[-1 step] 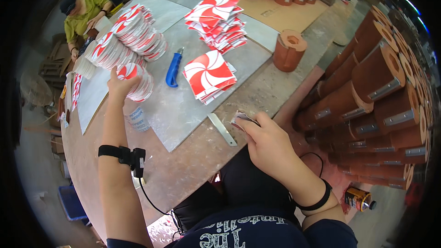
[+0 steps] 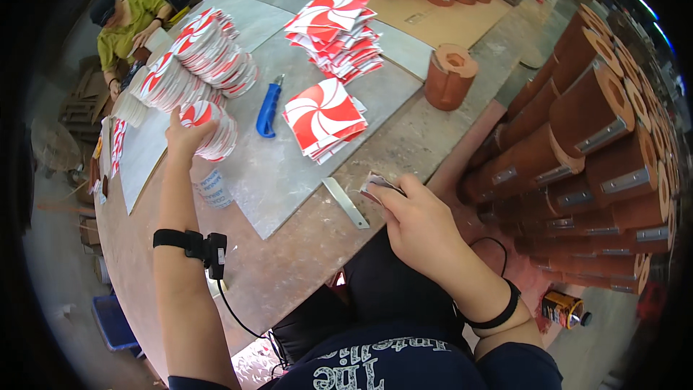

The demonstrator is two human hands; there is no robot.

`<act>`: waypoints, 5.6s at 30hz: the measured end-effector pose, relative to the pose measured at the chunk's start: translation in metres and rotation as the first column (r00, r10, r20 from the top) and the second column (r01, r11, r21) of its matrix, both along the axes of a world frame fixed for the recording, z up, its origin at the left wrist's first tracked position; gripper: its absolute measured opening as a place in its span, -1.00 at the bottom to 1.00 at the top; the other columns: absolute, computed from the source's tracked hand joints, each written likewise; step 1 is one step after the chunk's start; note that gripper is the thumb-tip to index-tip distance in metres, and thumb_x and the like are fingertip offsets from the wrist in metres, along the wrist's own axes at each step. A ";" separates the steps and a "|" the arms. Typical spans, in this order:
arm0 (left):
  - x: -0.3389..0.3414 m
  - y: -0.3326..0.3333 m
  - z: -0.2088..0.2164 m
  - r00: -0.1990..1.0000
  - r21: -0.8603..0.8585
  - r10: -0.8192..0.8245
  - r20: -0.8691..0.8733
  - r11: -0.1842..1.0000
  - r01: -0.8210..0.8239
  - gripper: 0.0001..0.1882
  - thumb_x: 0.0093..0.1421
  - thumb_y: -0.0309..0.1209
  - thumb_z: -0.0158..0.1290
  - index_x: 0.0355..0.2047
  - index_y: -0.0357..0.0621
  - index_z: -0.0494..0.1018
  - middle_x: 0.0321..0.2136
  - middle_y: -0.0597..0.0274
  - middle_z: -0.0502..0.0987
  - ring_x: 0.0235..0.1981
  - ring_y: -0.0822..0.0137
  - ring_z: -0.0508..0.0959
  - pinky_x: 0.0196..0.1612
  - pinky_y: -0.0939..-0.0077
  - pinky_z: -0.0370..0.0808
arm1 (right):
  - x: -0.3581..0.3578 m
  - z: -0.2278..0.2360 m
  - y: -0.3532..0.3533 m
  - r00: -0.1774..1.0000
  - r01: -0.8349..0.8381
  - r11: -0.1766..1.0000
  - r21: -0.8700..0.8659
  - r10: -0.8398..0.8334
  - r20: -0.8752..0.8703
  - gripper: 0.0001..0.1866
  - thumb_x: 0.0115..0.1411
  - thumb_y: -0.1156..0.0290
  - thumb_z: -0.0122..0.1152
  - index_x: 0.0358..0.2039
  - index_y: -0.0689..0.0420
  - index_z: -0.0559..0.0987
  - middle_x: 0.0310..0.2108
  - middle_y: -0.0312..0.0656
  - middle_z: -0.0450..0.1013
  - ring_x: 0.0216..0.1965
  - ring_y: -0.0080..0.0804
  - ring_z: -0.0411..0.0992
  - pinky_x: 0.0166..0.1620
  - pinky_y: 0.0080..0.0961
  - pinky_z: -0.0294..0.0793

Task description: The recorder is using a small hand-held blade to trim and clean the edges of red and white patterned circular components on a workbench.

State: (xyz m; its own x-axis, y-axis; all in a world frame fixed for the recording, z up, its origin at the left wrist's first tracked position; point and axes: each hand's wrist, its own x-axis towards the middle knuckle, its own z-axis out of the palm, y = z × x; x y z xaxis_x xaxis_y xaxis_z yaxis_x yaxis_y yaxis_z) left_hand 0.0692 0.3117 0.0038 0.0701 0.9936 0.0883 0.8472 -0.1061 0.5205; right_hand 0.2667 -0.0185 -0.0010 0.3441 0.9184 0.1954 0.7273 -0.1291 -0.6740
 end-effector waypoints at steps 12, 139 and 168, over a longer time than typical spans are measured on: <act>-0.026 -0.013 0.000 0.763 -0.018 -0.025 0.646 0.999 0.048 -0.08 -0.11 -0.13 0.13 0.12 -0.36 -0.08 0.09 -0.20 0.01 0.15 0.07 0.03 0.14 0.29 -0.05 | 0.053 -0.053 0.017 0.964 0.251 0.967 -0.037 -0.246 0.106 -0.69 -0.08 0.55 0.03 -0.24 0.11 0.45 -0.37 -0.06 0.26 -0.32 -0.09 0.32 -0.27 -0.32 0.34; -0.103 -0.370 -0.033 0.376 -0.305 0.023 0.926 0.634 0.711 -0.60 0.09 -0.51 -0.04 -0.03 -0.26 0.21 -0.15 0.12 0.39 -0.22 0.34 0.45 -0.18 0.58 0.36 | -0.021 -0.035 0.165 0.910 0.393 0.884 -0.254 -0.333 0.246 -0.20 -0.27 0.07 0.26 0.02 -0.03 0.17 0.06 0.03 0.03 0.08 0.08 -0.04 0.09 -0.02 -0.14; -0.060 -0.320 -0.004 -0.098 -0.162 0.210 0.973 0.919 0.360 -0.55 0.16 -0.41 -0.19 0.04 -0.31 0.05 -0.06 0.03 0.30 -0.06 0.13 0.37 -0.09 0.21 0.39 | -0.103 0.002 -0.004 0.884 -0.424 0.732 0.533 0.463 0.066 -0.45 -0.13 0.38 0.21 -0.08 0.21 0.31 -0.08 0.03 0.19 -0.06 -0.03 0.19 0.00 -0.25 0.16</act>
State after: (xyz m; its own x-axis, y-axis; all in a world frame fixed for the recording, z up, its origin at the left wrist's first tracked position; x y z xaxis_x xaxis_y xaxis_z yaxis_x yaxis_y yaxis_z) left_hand 0.0089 -0.0086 -0.0002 0.2687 0.9573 -0.1070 -0.6043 0.2540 0.7551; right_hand 0.1636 -0.0227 0.0014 -0.0461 0.7344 0.6772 0.5639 0.5787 -0.5892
